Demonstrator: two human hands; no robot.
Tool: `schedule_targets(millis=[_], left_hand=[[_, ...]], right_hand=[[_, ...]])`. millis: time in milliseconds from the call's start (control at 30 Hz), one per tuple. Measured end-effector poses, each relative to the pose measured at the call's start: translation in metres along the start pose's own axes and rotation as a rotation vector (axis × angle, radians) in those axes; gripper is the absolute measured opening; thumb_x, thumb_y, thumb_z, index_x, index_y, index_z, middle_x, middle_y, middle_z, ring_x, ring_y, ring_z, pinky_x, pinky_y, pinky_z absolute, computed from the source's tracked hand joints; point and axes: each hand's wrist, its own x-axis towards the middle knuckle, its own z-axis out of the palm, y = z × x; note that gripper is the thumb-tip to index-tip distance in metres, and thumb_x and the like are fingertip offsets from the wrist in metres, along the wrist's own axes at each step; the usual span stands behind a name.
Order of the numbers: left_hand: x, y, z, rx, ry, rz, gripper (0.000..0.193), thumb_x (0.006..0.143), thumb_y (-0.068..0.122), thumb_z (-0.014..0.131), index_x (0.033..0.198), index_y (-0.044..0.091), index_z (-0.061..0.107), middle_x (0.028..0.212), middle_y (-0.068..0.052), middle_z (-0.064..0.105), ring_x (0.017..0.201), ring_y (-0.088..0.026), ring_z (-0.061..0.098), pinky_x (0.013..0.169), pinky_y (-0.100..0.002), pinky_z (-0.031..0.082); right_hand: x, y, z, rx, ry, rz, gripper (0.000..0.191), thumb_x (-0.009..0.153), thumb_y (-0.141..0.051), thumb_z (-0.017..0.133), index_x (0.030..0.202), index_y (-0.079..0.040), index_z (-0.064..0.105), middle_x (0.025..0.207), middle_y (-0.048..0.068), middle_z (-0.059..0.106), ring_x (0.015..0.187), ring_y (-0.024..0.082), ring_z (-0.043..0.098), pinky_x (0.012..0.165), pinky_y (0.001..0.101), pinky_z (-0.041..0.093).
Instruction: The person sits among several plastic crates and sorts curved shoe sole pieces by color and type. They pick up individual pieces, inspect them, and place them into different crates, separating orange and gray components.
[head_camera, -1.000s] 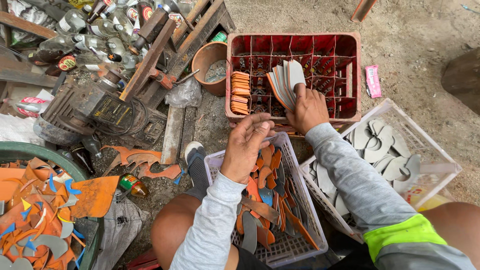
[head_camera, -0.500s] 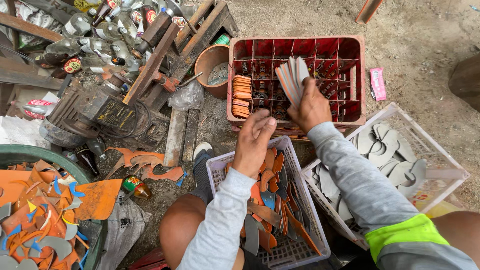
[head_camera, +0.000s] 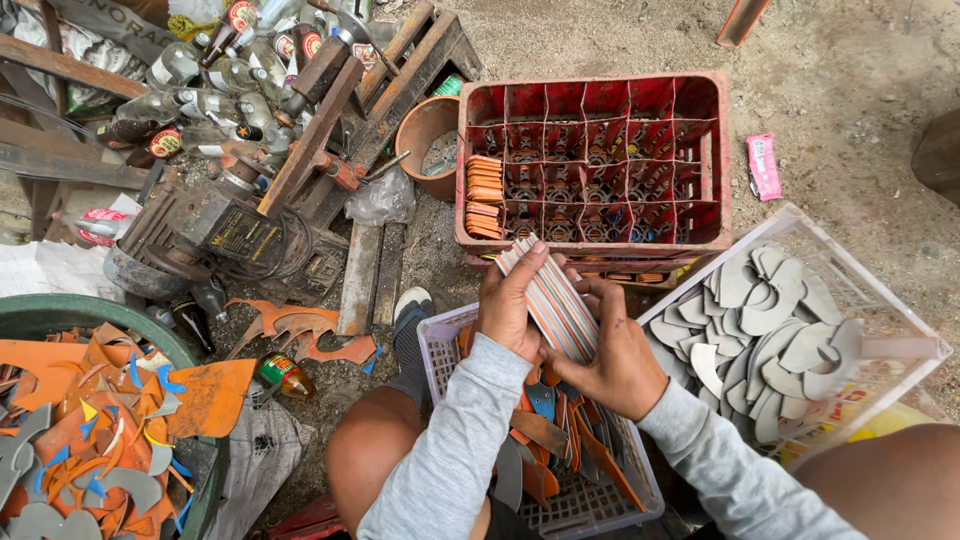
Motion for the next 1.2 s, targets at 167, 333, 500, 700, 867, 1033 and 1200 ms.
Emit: schedule_targets(millis=[167,333,500,700,867,1033,1200], left_hand=[[0.0,-0.008,-0.007,-0.074,-0.042,-0.094,0.031,0.092,0.022,0.074,0.109,-0.002,0.065,0.096,-0.016,0.073,0.09,-0.028,0.074,0.074,-0.044,0.065],[-0.003,-0.005,-0.004,-0.014,-0.072,-0.109,0.035,0.093,0.024,0.073,0.119,0.002,0.063,0.104,-0.015,0.075,0.096,-0.026,0.074,0.08,-0.043,0.065],[-0.006,0.01,0.001,0.161,-0.153,-0.05,0.038,0.095,0.021,0.071,0.125,-0.001,0.062,0.115,-0.017,0.076,0.103,-0.029,0.074,0.086,-0.044,0.066],[-0.005,0.014,-0.003,0.051,-0.22,-0.02,0.036,0.099,0.018,0.067,0.129,0.002,0.056,0.11,-0.02,0.073,0.102,-0.034,0.075,0.088,-0.046,0.066],[-0.009,0.017,-0.01,0.019,-0.206,-0.061,0.036,0.098,0.021,0.066,0.127,0.002,0.056,0.109,-0.02,0.073,0.1,-0.035,0.075,0.086,-0.048,0.065],[-0.012,0.026,-0.006,0.098,-0.267,0.018,0.047,0.096,0.026,0.069,0.133,0.002,0.052,0.112,-0.021,0.071,0.104,-0.037,0.072,0.088,-0.049,0.064],[-0.003,0.039,-0.008,0.794,0.066,0.364,0.066,0.091,0.03,0.072,0.144,0.005,0.041,0.121,-0.013,0.063,0.102,-0.027,0.07,0.08,-0.043,0.065]], right_hand=[[-0.016,0.001,-0.009,0.03,-0.058,-0.055,0.104,0.07,-0.023,0.093,0.148,-0.002,0.028,0.127,0.031,0.064,0.112,0.042,0.069,0.09,0.0447,0.057],[-0.016,-0.002,-0.014,0.096,-0.102,0.059,0.11,0.068,-0.02,0.087,0.158,-0.009,0.025,0.139,0.023,0.064,0.115,0.034,0.074,0.093,0.0395,0.06],[-0.013,-0.006,-0.017,0.08,-0.144,0.157,0.11,0.067,-0.02,0.084,0.16,-0.012,0.024,0.142,0.018,0.063,0.114,0.032,0.075,0.095,0.0379,0.061],[-0.007,-0.001,-0.018,0.102,-0.205,-0.108,0.123,0.068,-0.022,0.093,0.16,-0.003,0.014,0.162,0.028,0.031,0.145,0.043,0.041,0.114,0.0483,0.04],[-0.011,-0.004,-0.013,0.163,-0.214,-0.103,0.118,0.071,-0.02,0.09,0.161,-0.004,0.015,0.164,0.024,0.035,0.148,0.041,0.042,0.117,0.0481,0.039],[-0.01,-0.012,-0.007,0.129,-0.16,-0.091,0.112,0.07,-0.015,0.082,0.161,-0.007,0.018,0.143,0.023,0.059,0.122,0.039,0.066,0.098,0.0434,0.056],[0.026,-0.005,-0.008,-0.381,-0.145,-0.112,0.113,0.073,-0.019,0.083,0.164,-0.012,0.017,0.096,0.017,0.072,0.081,0.037,0.073,0.077,0.0463,0.06]])
